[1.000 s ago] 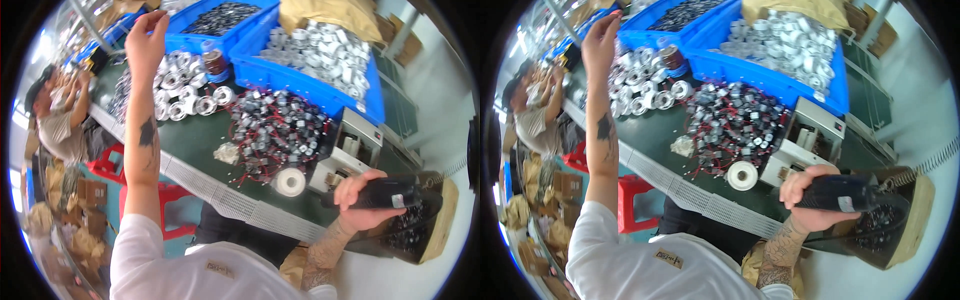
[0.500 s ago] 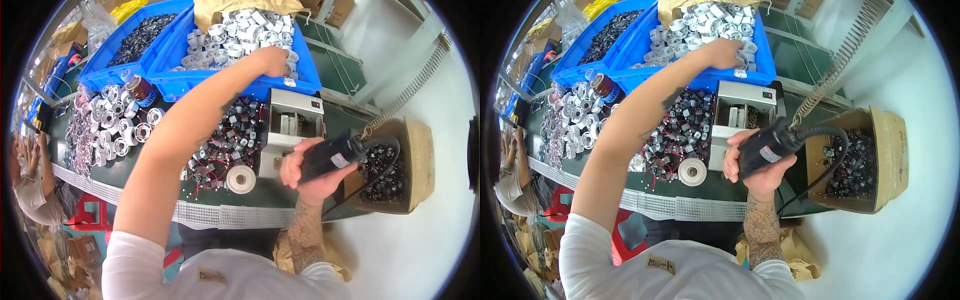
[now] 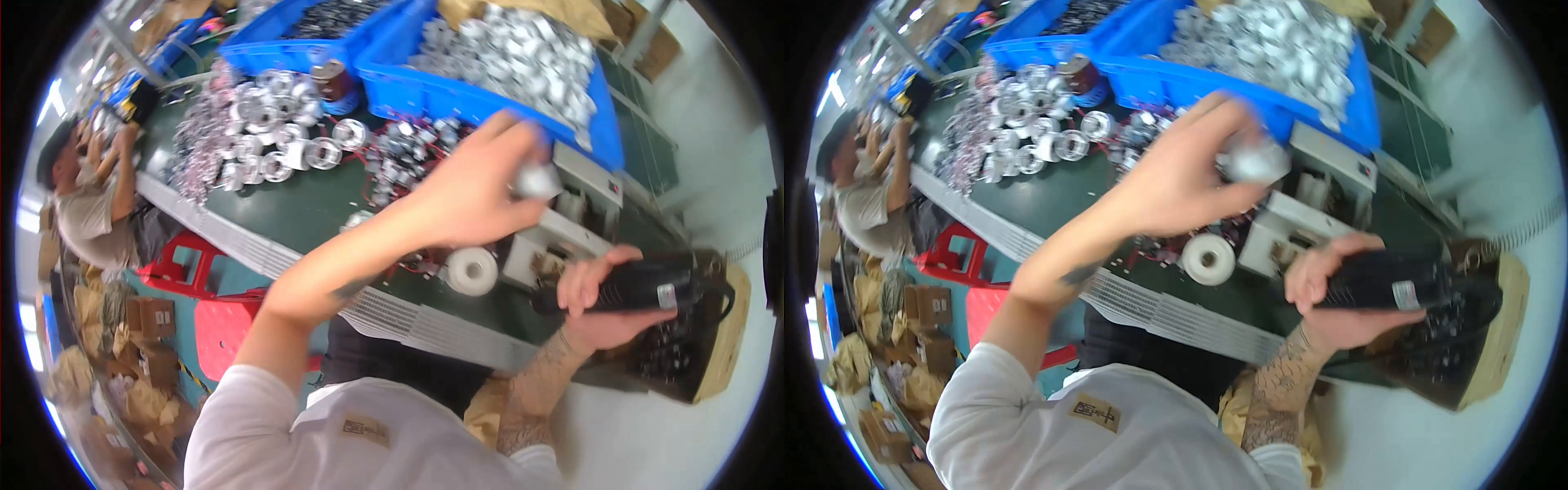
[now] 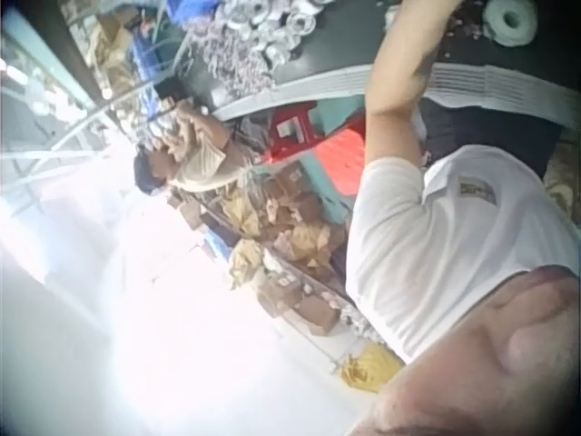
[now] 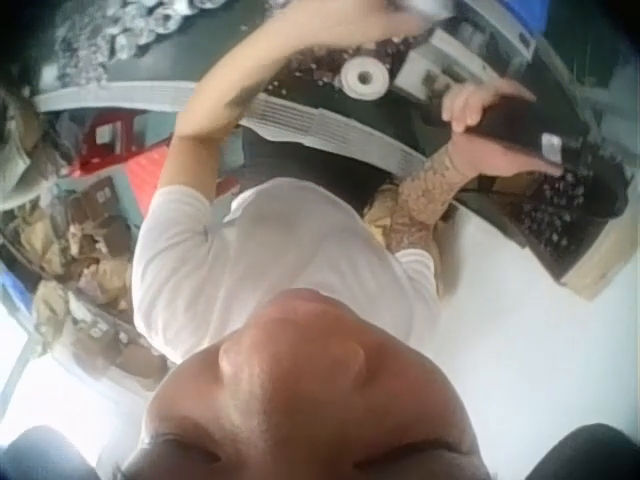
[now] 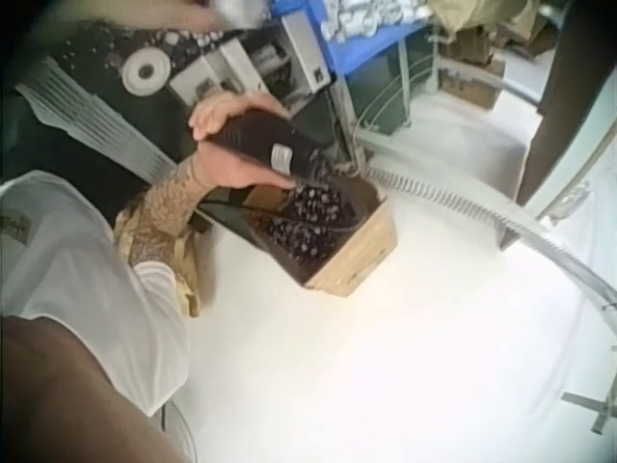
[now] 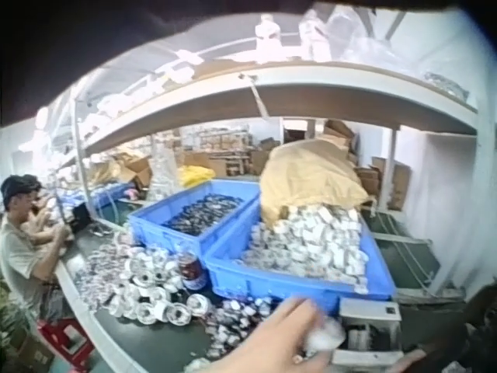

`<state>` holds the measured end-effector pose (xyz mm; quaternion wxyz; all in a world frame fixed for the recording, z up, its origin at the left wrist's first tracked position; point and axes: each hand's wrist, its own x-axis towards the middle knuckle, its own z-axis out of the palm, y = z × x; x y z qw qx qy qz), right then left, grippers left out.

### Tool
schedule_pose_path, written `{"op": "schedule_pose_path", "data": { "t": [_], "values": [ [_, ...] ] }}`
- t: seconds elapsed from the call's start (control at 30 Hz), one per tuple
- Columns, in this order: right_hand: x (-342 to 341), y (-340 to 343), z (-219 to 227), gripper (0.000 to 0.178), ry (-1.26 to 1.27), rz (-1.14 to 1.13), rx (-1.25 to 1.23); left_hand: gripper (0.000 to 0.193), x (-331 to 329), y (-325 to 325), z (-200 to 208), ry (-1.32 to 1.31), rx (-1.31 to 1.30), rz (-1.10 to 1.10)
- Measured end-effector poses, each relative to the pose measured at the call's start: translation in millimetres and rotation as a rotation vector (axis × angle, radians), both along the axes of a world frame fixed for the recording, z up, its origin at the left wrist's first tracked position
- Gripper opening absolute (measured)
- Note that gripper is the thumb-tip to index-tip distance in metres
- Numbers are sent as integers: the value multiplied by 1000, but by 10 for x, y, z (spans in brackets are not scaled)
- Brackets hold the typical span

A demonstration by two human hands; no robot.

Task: Assemble small electronic components into a housing using an electric screwdriver at a factory workbench.

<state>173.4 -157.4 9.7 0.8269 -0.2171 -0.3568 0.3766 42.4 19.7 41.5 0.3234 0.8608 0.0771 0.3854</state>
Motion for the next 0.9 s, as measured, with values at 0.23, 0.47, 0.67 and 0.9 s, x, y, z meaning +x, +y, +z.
{"op": "schedule_pose_path", "data": {
  "t": [0.23,0.47,0.67,0.9],
  "values": [
    [-83,51,-4,101,0,102,53,42,-660,-754,-1074,70,-99,-66],
    [-31,100,-41,103,-106,115,17,35,-580,-699,-946,127,29,47],
    [-80,111,1,94,-167,72,7,43,-652,-631,-882,164,95,98],
    [-62,6,-54,100,-100,85,68,36,-537,437,-724,201,288,487]
  ]
}}
